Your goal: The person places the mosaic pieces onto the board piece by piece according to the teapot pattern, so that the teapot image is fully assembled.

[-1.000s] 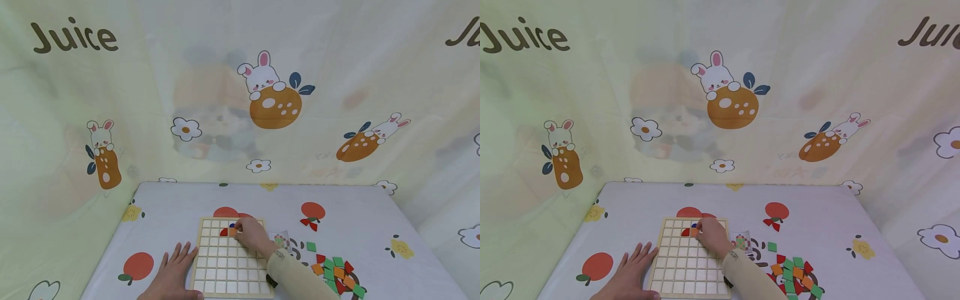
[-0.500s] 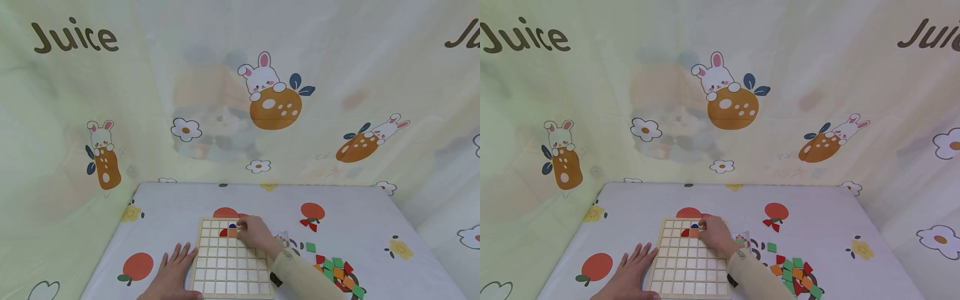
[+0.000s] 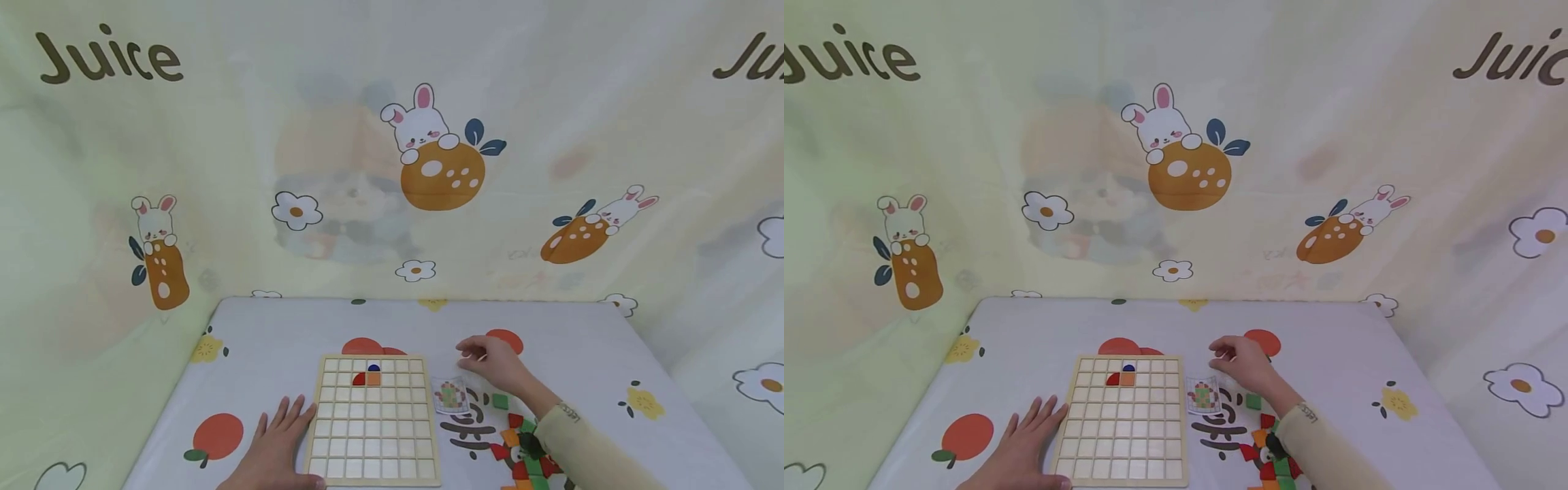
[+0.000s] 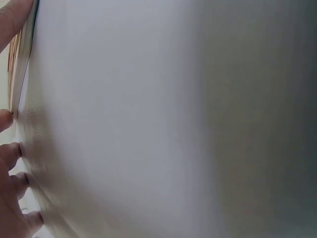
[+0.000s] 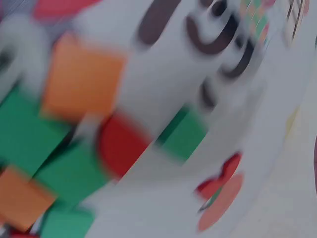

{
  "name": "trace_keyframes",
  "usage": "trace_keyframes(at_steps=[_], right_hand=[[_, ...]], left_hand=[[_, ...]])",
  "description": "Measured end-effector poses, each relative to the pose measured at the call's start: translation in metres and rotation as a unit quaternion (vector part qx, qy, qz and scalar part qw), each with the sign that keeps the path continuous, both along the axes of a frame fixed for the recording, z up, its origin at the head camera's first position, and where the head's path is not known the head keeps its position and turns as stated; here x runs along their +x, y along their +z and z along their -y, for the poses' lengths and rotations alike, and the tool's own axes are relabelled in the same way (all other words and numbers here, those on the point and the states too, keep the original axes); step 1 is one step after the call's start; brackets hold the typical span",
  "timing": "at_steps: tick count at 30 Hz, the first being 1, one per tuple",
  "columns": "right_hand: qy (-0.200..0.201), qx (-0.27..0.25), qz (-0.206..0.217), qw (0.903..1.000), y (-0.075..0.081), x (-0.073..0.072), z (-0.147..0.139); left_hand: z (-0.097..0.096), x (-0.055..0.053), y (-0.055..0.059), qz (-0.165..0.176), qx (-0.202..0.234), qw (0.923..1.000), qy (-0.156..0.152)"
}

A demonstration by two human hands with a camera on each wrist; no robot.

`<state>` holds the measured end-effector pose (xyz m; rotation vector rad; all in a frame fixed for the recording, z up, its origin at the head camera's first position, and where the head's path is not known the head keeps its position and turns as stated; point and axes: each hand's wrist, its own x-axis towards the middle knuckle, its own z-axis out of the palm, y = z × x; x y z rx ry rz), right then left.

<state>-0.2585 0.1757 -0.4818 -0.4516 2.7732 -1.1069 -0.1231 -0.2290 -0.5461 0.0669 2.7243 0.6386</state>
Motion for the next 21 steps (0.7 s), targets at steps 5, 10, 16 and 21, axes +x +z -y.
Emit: trace_keyframes(at_steps=[5,10,16,21], right_hand=[[-0.014,0.018,-0.01,0.9997,-0.005,0.005,-0.034],[-0.044,0.033,0.001,0.9985,-0.012,0.009,-0.06],[-0.094,0.049,0.032,0.9938,-0.025,0.001,-0.084],[-0.099,0.076,0.044,0.9912,-0.035,-0.007,-0.09]], left_hand=[[0.001,0.0,-0.002,-0.004,-0.006,1.0,-0.004],[0.001,0.001,-0.002,-0.007,-0.009,0.9999,-0.006],[0.0,0.002,0.0,-0.002,-0.01,0.9999,0.0],[0.0,0.001,-0.001,-0.007,-0.011,0.9999,-0.006]])
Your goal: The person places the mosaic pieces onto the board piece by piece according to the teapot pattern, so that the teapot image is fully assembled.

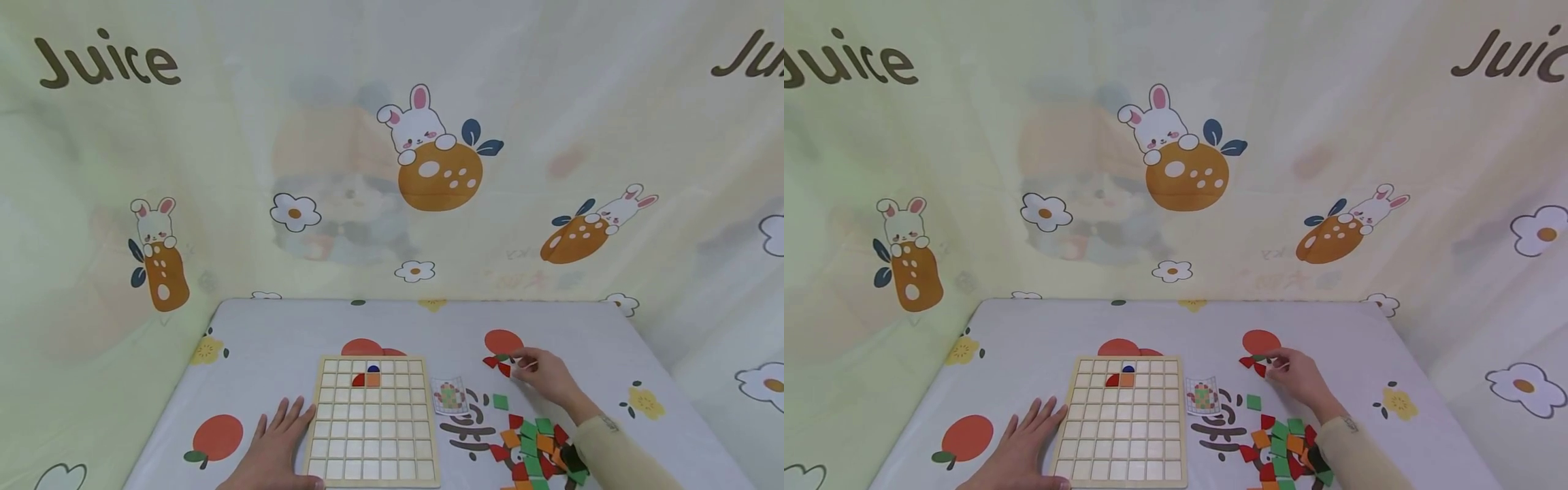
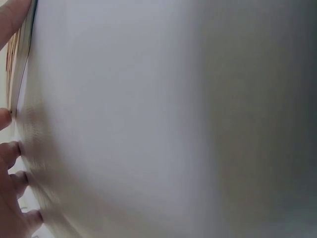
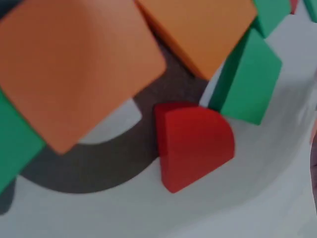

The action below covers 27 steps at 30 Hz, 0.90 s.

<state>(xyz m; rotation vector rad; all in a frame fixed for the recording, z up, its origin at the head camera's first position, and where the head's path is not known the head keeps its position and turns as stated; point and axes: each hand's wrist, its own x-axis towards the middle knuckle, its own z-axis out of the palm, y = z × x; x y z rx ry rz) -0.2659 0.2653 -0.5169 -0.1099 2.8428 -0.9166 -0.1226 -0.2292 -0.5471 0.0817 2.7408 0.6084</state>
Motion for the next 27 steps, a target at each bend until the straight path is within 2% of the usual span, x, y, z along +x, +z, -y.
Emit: trace_keyframes(at_steps=[6,10,16,21,27], right_hand=[[0.061,0.024,-0.014,0.9977,-0.009,-0.014,0.014],[0.095,0.062,-0.033,0.993,-0.015,-0.022,0.024],[0.099,0.071,-0.042,0.9917,-0.023,-0.026,0.032],[0.093,0.057,-0.031,0.9936,-0.023,-0.026,0.035],[0.102,0.048,-0.011,0.9935,-0.023,-0.024,0.038]], left_hand=[[0.002,0.0,-0.002,-0.002,0.001,1.0,-0.001],[0.003,0.0,0.0,0.0,0.01,0.9999,0.002],[0.004,0.002,0.001,-0.013,0.015,0.9998,-0.009],[0.004,0.003,0.001,-0.016,0.014,0.9997,-0.011],[0.004,0.003,0.001,-0.015,0.012,0.9998,-0.01]])
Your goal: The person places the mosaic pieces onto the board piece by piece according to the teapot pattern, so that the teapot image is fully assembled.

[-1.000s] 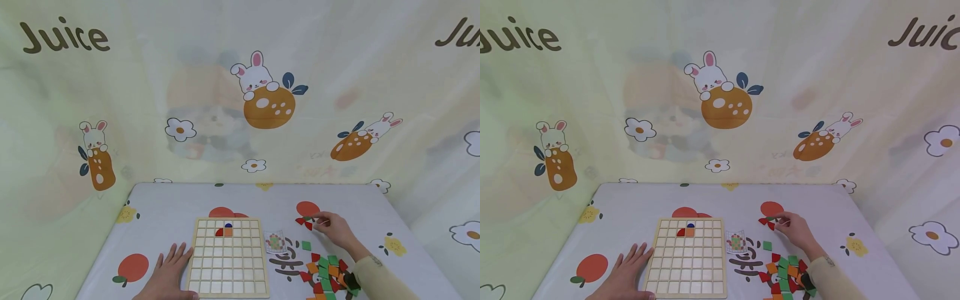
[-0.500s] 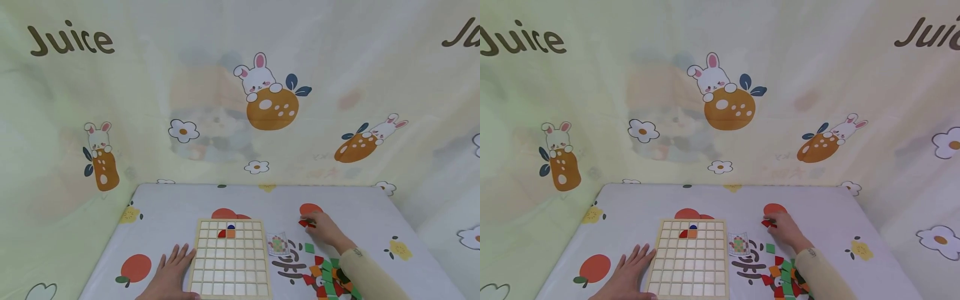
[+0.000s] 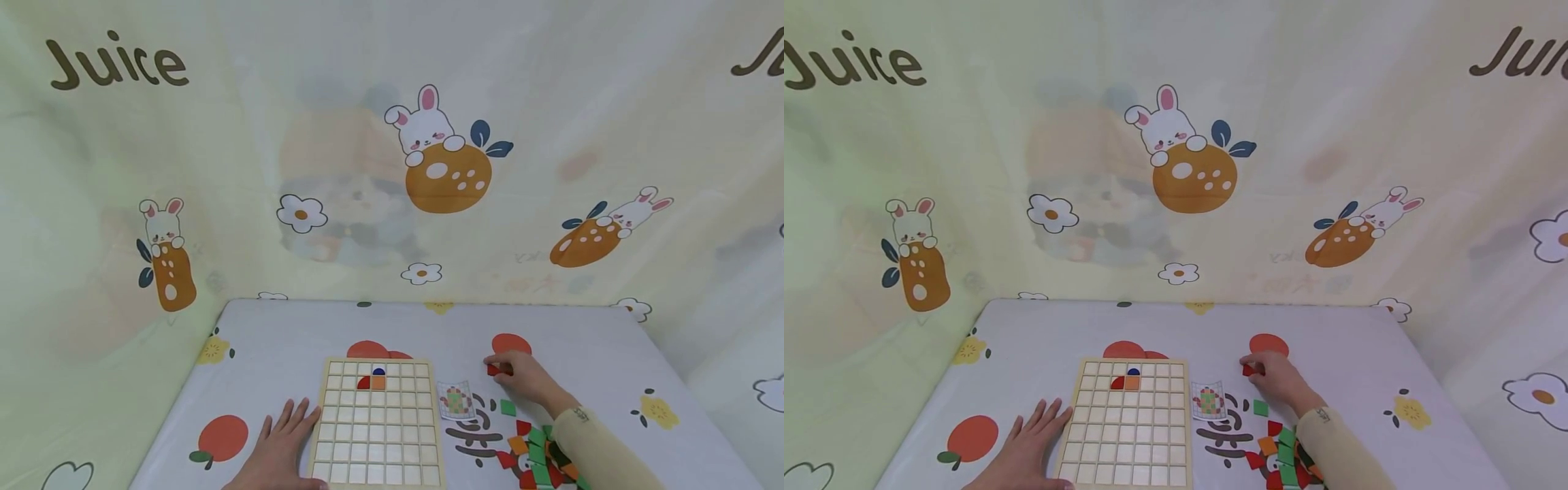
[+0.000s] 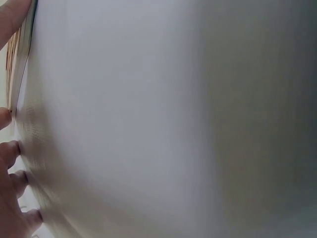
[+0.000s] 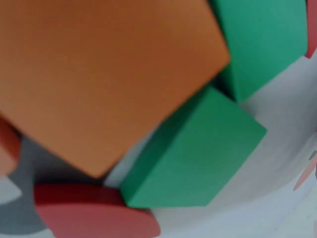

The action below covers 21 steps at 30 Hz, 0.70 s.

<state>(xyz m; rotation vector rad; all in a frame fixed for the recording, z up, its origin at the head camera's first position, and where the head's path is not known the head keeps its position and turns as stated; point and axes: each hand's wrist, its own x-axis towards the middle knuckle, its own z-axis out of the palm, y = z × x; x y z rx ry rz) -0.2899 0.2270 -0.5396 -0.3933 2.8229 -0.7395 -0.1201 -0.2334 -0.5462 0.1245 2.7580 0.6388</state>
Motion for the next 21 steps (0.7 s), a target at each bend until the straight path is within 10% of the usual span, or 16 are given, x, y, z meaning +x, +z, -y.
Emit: trace_keyframes(at_steps=[21], right_hand=[[-0.006,-0.01,0.019,0.9998,0.0039,0.0037,-0.0009]], left_hand=[[0.0001,0.0004,-0.0013,-0.008,-0.005,0.9999,-0.001]])
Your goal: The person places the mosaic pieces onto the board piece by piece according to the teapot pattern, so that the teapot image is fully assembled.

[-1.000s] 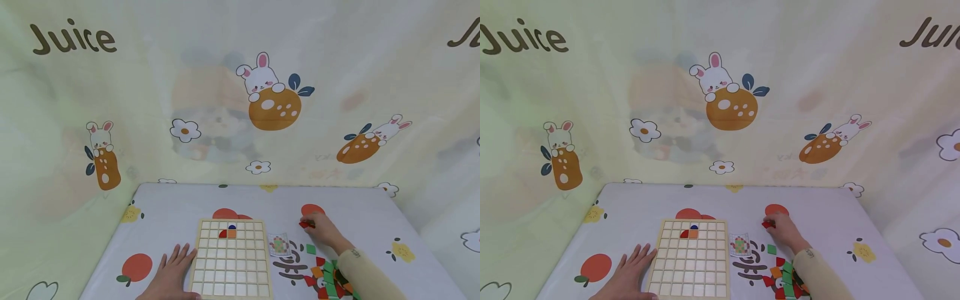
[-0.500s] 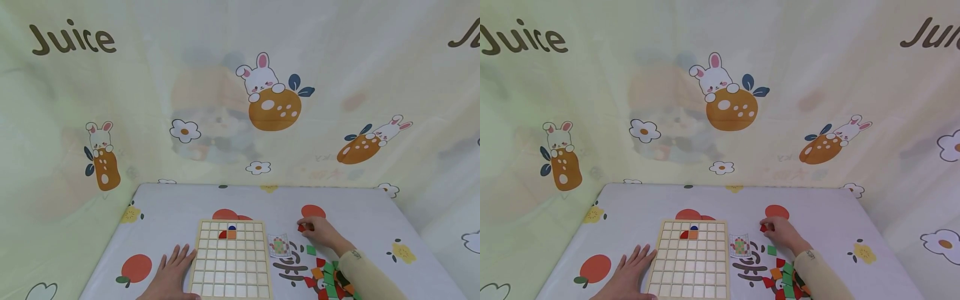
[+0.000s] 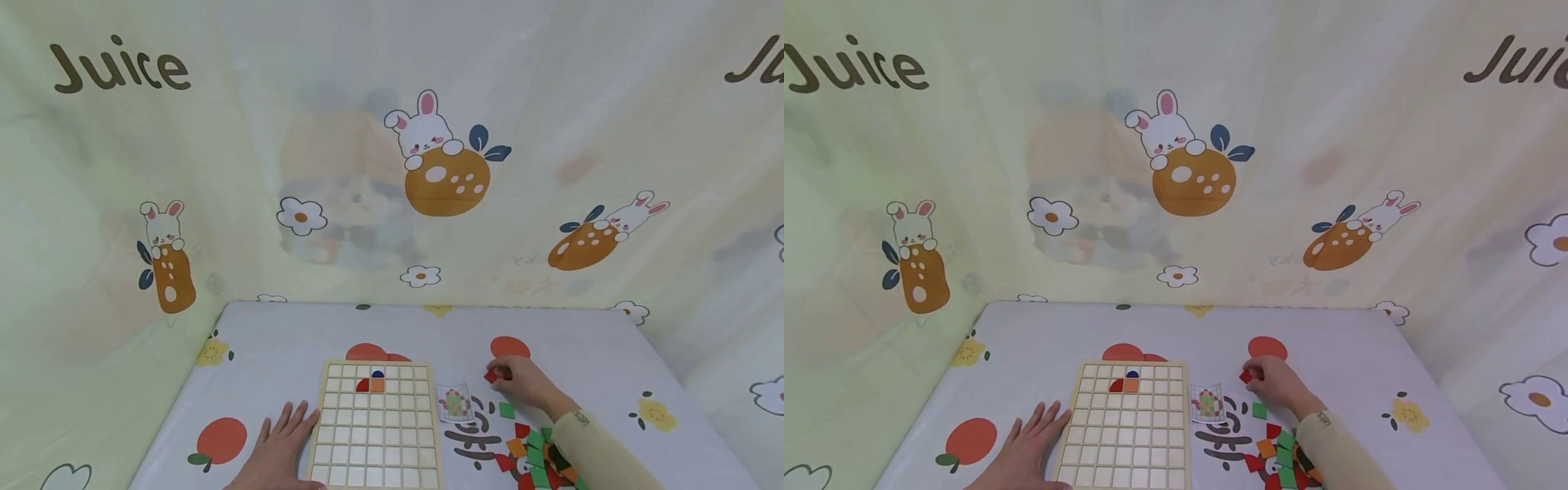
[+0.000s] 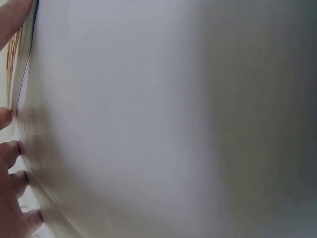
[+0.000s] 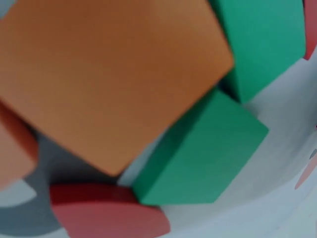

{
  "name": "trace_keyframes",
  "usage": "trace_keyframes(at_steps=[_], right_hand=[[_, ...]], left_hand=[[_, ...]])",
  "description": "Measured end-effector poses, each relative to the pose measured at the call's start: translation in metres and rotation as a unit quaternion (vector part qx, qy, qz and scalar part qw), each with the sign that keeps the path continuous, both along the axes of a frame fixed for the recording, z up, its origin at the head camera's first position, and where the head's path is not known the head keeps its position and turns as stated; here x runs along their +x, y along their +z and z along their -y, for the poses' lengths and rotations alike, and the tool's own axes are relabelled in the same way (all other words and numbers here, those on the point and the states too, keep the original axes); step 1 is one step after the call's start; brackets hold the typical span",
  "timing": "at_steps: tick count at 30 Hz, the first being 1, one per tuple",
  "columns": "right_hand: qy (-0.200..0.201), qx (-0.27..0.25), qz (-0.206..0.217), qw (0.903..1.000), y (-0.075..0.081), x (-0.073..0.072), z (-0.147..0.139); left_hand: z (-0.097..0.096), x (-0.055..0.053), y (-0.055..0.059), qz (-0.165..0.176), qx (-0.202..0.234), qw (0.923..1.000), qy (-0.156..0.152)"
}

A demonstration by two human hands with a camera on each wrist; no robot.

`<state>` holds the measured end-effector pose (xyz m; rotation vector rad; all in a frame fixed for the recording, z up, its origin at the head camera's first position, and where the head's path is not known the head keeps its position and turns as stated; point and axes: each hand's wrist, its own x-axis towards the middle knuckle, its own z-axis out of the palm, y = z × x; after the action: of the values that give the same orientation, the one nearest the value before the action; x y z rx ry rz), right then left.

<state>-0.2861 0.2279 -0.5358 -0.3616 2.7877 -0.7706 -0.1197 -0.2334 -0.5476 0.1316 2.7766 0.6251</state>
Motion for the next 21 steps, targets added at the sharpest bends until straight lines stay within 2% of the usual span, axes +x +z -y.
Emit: trace_keyframes(at_steps=[4,9,16,21], right_hand=[[-0.007,0.003,-0.009,0.9999,0.001,0.001,0.0],[-0.014,-0.007,-0.023,0.9996,0.012,0.002,0.009],[0.01,-0.032,-0.055,0.9979,0.033,0.008,0.033],[0.008,-0.043,-0.058,0.9973,0.037,0.011,0.055]], left_hand=[[-0.001,0.0,0.001,0.003,-0.002,1.0,0.002],[-0.001,-0.001,0.001,0.008,-0.006,0.9999,0.008],[-0.002,0.0,0.002,0.012,-0.004,0.9999,0.011],[-0.002,0.0,0.001,0.005,-0.002,1.0,0.007]])
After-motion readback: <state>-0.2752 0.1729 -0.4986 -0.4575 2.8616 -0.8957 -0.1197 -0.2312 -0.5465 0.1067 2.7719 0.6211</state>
